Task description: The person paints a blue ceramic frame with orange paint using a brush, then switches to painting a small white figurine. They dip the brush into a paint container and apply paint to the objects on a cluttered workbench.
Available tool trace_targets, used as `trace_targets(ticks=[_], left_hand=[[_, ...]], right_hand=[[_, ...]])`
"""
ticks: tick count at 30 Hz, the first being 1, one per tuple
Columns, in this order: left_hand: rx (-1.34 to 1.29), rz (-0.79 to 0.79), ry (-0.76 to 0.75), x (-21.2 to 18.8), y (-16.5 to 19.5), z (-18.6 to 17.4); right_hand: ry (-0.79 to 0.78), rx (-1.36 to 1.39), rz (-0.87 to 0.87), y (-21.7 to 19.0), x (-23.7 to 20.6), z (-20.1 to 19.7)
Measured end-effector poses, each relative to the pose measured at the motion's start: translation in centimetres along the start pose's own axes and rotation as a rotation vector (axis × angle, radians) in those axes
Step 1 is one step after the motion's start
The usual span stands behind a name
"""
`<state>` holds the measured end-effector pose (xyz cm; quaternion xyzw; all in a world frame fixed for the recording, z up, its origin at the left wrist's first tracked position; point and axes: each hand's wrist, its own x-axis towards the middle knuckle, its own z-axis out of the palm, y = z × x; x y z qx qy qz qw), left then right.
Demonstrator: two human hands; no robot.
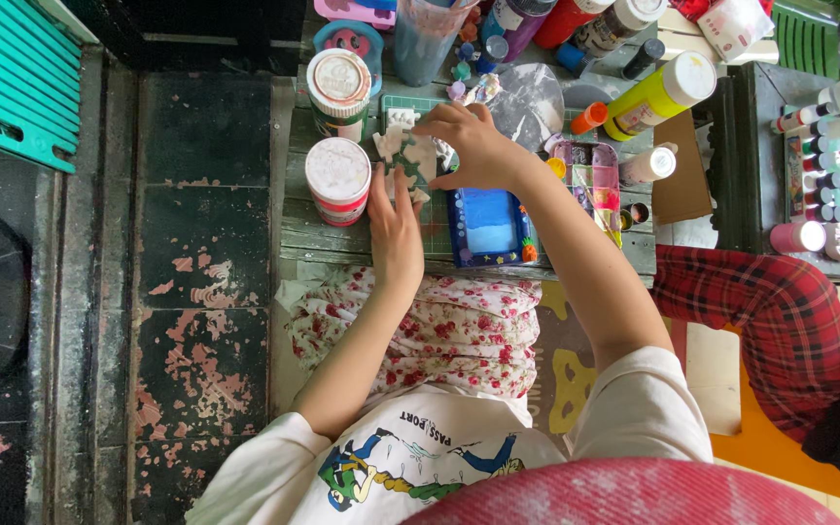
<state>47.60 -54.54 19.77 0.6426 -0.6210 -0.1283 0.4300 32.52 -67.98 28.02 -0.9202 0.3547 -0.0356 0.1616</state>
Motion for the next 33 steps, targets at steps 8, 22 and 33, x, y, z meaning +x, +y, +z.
trace_targets(ticks=[8, 22, 33], left_hand=[[-0.026, -0.028, -0.025, 0.4, 0.3, -0.5], [-0.069, 0.008, -0.024, 0.2, -0.3, -0.3], [-0.102, 0.022, -0.036, 0.2, -0.5, -0.9]], right_hand=[[-0.123, -0.057, 0.068, 0.1, 0.2, 1.4], [0.029, -0.019, 0.17, 1.4, -1.3, -1.8], [0.138, -0.357, 0.252, -1.5, 1.1, 0.0]])
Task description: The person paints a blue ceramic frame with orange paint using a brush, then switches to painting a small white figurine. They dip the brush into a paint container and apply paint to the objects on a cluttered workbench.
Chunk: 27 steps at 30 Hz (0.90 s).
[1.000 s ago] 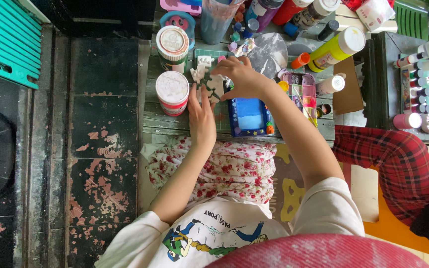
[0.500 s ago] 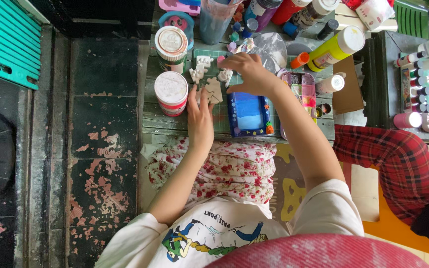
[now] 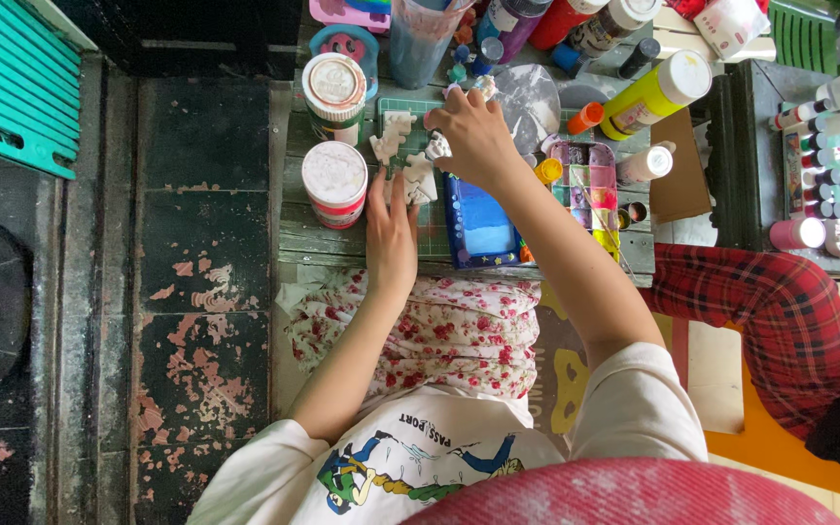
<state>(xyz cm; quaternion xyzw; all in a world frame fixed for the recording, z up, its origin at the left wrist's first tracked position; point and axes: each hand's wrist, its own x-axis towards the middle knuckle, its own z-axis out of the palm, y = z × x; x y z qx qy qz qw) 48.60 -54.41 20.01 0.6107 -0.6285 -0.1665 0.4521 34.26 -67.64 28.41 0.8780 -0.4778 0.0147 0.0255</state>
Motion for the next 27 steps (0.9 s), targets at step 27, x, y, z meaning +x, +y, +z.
trace_targets(ticks=[27], left_hand=[[0.04, 0.022, 0.005, 0.0, 0.0, 0.6]], right_hand=[[0.009, 0.552, 0.164, 8.3, 0.9, -0.3]])
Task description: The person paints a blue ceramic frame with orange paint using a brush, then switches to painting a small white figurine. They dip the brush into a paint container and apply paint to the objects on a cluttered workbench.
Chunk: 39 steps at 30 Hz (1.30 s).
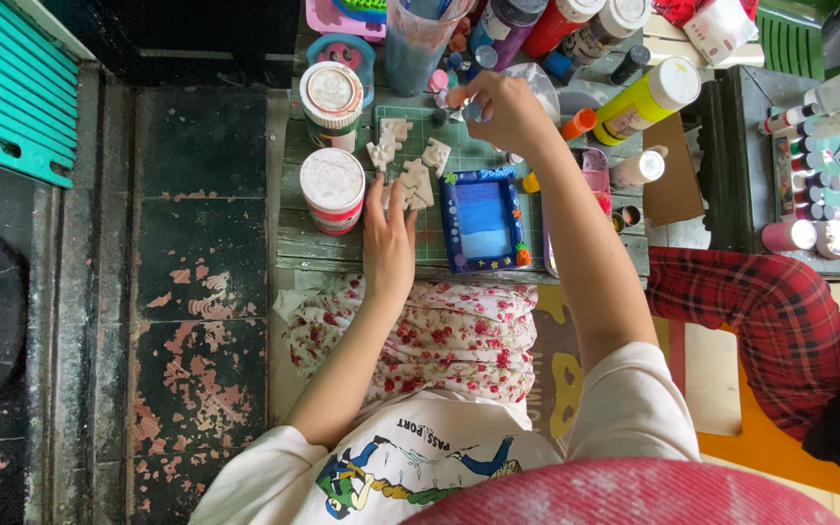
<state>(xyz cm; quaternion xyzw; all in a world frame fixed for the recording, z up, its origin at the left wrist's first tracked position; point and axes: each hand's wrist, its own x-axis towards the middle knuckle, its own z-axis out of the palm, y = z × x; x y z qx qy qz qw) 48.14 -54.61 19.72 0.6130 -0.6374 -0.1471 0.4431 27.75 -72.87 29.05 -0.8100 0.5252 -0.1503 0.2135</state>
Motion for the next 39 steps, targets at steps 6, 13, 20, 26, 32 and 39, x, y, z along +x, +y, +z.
trace_targets(ticks=[6, 13, 20, 26, 32, 39], left_hand=[[-0.008, 0.01, 0.004, -0.1, 0.0, 0.0], [-0.007, 0.002, -0.001, -0.1, -0.1, -0.2], [-0.013, 0.005, 0.001, 0.2, -0.2, -0.3], [0.078, 0.086, -0.025, 0.4, -0.1, -0.4], [0.186, 0.107, -0.073, 0.2, -0.3, 0.1], [0.18, 0.12, -0.088, -0.2, -0.7, 0.3]], right_hand=[[0.217, -0.174, -0.055, 1.9, 1.9, 1.4], [0.279, -0.59, -0.056, 2.0, 1.5, 2.3], [-0.256, -0.299, 0.057, -2.5, -0.2, 2.2], [-0.237, -0.214, 0.159, -3.2, -0.2, 2.8], [-0.104, -0.026, -0.089, -1.5, -1.0, 3.8], [-0.067, -0.101, -0.027, -1.6, -1.1, 4.3]])
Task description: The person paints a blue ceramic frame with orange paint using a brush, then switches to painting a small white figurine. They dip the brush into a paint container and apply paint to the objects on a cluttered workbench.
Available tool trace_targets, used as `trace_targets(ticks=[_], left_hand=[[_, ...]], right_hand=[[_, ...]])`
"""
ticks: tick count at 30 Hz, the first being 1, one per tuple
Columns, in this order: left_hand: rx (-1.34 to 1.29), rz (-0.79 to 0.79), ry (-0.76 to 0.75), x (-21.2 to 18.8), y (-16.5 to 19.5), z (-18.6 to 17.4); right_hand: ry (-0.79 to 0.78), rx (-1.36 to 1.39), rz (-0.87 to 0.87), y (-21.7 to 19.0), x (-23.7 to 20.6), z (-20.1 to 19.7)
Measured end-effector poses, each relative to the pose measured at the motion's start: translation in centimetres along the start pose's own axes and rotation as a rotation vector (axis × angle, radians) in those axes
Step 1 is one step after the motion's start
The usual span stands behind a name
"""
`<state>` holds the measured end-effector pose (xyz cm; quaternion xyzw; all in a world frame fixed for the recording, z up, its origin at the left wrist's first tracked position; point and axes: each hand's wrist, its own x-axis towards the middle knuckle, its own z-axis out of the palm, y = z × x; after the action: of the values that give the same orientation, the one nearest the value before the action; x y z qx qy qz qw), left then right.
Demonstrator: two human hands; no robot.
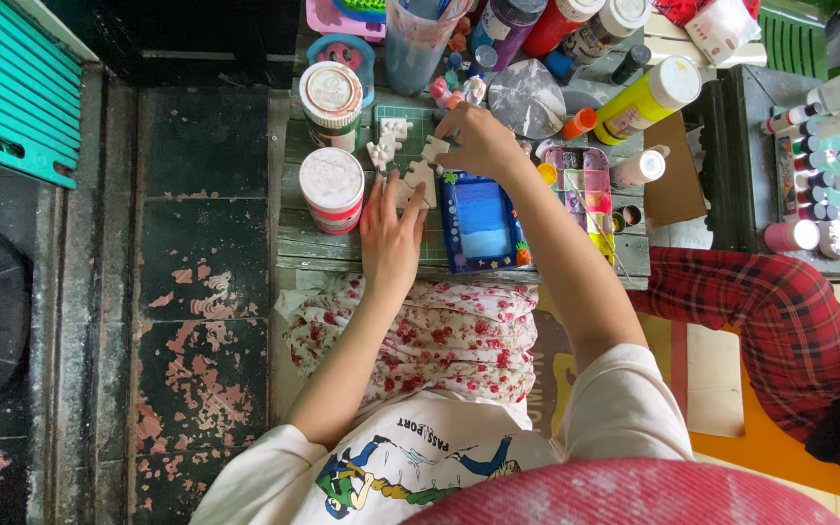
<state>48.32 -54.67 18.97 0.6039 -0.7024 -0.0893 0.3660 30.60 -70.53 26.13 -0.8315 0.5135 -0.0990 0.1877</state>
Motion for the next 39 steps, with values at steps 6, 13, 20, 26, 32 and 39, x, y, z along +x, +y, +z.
trace_targets(ticks=[6, 13, 20, 26, 32, 39], left_hand=[[-0.012, 0.011, -0.006, 0.1, 0.0, -0.2], [-0.257, 0.041, 0.053, -0.3, 0.9, -1.5], [-0.741, 0.016, 0.019, 0.0, 3.6, -4.3], [-0.946, 0.129, -0.088, 1.1, 6.8, -6.3], [-1.017, 0.162, -0.126, 0.6, 10.1, -5.9], [-0.986, 0.18, -0.11, 0.0, 12.5, -4.5]], right_hand=[[0.12, -0.135, -0.084, -0.5, -0.3, 0.8], [0.217, 0.2, -0.119, -2.2, -2.1, 0.2], [0.164, 1.086, -0.034, -5.0, -9.1, -2.9], [0.182, 1.097, 0.028, -6.4, -17.1, -4.8], [0.204, 1.193, -0.037, -6.2, -22.6, -6.3], [0.218, 1.138, 0.02, -4.3, -25.1, -7.1]])
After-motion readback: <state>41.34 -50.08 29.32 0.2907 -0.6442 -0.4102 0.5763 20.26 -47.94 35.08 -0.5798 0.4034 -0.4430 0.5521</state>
